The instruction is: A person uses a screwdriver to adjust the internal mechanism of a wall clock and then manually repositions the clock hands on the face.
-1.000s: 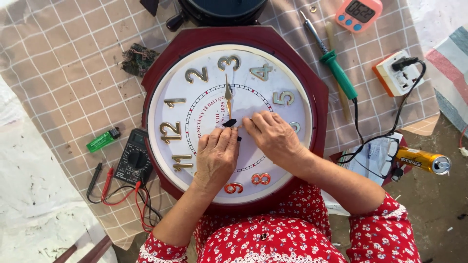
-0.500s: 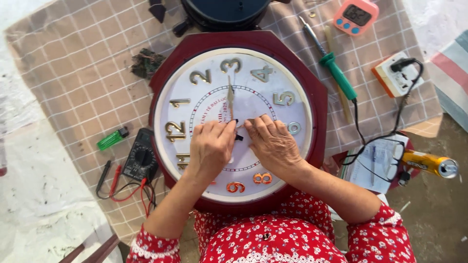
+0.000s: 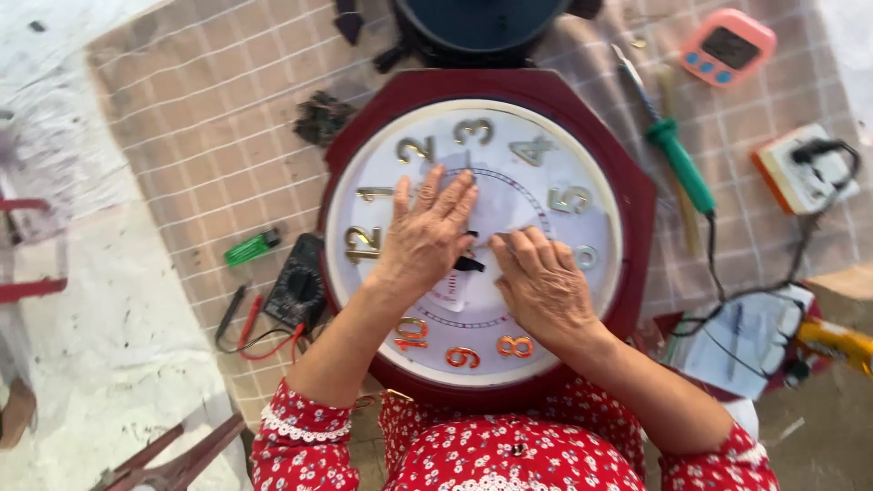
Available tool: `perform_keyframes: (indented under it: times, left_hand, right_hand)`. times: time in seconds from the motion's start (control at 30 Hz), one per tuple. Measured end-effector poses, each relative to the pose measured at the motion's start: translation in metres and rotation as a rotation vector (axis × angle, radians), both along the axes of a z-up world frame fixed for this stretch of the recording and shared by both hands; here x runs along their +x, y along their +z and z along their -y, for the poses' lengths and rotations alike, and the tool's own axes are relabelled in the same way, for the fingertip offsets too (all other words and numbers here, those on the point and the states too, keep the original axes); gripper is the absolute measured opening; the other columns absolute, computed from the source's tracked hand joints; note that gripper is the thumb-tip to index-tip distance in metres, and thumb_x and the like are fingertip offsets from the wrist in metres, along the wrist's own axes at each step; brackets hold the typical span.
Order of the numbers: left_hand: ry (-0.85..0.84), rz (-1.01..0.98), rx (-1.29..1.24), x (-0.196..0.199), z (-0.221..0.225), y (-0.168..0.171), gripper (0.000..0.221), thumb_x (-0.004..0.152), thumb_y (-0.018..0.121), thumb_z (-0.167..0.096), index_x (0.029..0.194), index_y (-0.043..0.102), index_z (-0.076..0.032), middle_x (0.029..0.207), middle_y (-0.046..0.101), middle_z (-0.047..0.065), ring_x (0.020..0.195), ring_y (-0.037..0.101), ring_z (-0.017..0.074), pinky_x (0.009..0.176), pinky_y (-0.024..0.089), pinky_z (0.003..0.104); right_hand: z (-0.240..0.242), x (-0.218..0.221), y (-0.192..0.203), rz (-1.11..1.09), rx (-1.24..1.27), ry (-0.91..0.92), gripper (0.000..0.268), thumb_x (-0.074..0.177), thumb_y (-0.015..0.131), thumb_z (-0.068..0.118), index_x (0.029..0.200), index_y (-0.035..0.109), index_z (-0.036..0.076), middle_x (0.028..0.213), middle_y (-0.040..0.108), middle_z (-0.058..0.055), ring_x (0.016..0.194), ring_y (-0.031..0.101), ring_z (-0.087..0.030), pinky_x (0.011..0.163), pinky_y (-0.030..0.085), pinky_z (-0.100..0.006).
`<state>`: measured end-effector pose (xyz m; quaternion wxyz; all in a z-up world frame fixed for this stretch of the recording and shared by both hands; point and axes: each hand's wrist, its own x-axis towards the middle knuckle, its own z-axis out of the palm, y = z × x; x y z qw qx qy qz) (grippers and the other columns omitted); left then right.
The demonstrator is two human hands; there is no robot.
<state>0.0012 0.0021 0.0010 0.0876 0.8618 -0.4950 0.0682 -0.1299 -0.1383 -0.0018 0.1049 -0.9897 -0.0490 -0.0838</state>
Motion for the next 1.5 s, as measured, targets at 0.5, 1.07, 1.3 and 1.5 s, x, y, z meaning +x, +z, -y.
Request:
perform_keyframes:
  times: [0.5,1.07,1.3,1.5]
  left_hand:
    - [-0.053,-0.09,0.079,0.009,-0.004,0.014,0.079,0.059,0.071,-0.047,0.124,0.045,-0.01,0.134,0.035,0.007,0.123,0.029,0.0312,0.093,0.021,0.048]
    - [-0.07,-0.138,0.194,0.014,-0.001,0.022,0.087,0.059,0.063,-0.059,0.128,0.04,-0.012,0.138,0.032,0.005,0.123,0.029,0.0286,0.093,0.022,0.046]
    - [-0.059,-0.136,0.167,0.014,-0.008,0.023,0.088,0.055,0.069,-0.057,0.127,0.043,-0.014,0.135,0.036,0.004,0.122,0.031,0.0274,0.095,0.021,0.046]
    - [-0.067,-0.003,-0.085,-0.007,-0.02,0.012,0.05,0.081,0.052,-0.045,0.118,0.051,-0.011,0.128,0.042,0.014,0.119,0.036,0.0346,0.094,0.025,0.05]
  right_hand:
    - [-0.002,-0.001,-0.004,-0.001,-0.028,-0.05,0.059,0.066,0.065,0.029,0.121,0.049,0.012,0.111,0.043,-0.01,0.114,0.04,-0.026,0.089,0.032,-0.038]
    - [0.0,-0.003,-0.007,-0.055,0.052,-0.062,0.061,0.066,0.066,0.028,0.122,0.046,0.013,0.113,0.045,-0.01,0.115,0.039,-0.027,0.089,0.031,-0.038]
    - [0.002,-0.003,-0.003,-0.089,0.085,-0.032,0.057,0.07,0.065,0.026,0.123,0.047,0.014,0.112,0.042,-0.01,0.115,0.037,-0.028,0.088,0.031,-0.039]
    - [0.004,-0.003,-0.009,0.01,0.028,-0.029,0.059,0.068,0.064,0.028,0.124,0.047,0.015,0.112,0.043,-0.01,0.113,0.04,-0.027,0.089,0.032,-0.038]
